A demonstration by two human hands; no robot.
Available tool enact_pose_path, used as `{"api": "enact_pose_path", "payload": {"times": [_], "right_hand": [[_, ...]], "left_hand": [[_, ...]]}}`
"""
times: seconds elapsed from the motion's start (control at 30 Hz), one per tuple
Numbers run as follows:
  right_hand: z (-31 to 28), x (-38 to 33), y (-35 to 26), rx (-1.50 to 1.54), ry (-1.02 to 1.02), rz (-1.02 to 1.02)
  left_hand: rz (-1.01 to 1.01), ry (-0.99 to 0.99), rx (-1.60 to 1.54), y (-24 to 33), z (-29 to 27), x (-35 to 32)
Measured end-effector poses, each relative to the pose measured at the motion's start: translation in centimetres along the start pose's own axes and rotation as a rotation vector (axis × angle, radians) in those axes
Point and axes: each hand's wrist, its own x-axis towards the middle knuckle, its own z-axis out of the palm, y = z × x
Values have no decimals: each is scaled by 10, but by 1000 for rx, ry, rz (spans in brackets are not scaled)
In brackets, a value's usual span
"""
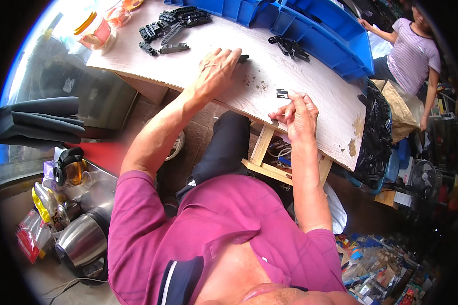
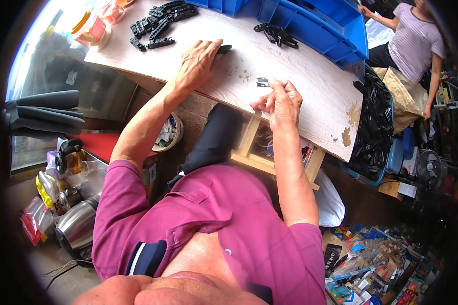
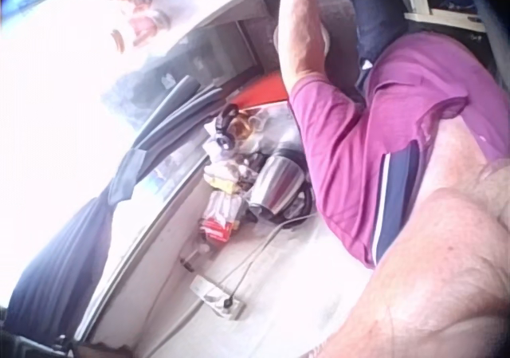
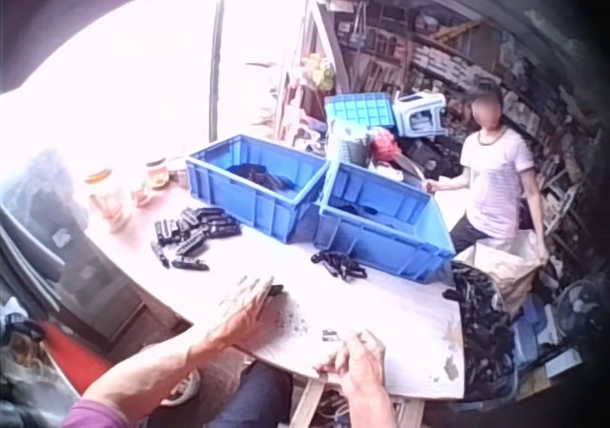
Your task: The person assembles small black plastic components by hand at a workbench, then places the assembled components into a large white bag.
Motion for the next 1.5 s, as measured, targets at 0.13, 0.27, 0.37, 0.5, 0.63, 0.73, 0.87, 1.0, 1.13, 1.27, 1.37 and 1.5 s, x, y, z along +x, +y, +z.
{"api": "enact_pose_path", "payload": {"times": [0.13,0.27,0.37,0.5,0.63,0.73,0.87,1.0,1.13,1.27,1.37,1.5], "right_hand": [[-8,2,1,-13,-48,18],[-12,1,2,-16,-50,20],[-9,-1,2,-5,-57,0],[-1,-6,-4,32,19,-14],[-4,-3,-8,25,-7,-70],[2,-4,-16,33,-30,-130],[0,0,-17,32,0,-177],[-6,-1,-12,5,-21,-186],[-10,-1,-11,-23,-17,-188],[-12,-1,-11,-14,-10,-180],[-13,-1,-10,-3,-6,-189],[-16,1,-7,-16,5,-207]], "left_hand": [[7,-94,-8,7,-11,-5],[-40,2,155,12,-24,-14],[-96,53,157,4,-23,-22],[-113,134,7,13,-24,-23],[-374,182,-731,55,-12,-21],[-515,99,-1123,84,1,-20],[-546,-70,-1331,114,4,-11],[-600,-162,-1435,118,13,-11],[-521,-211,-1241,117,10,-8],[-529,-215,-1313,117,14,-7],[-528,-220,-1289,116,14,-8],[-555,-245,-1317,114,20,-8]]}}
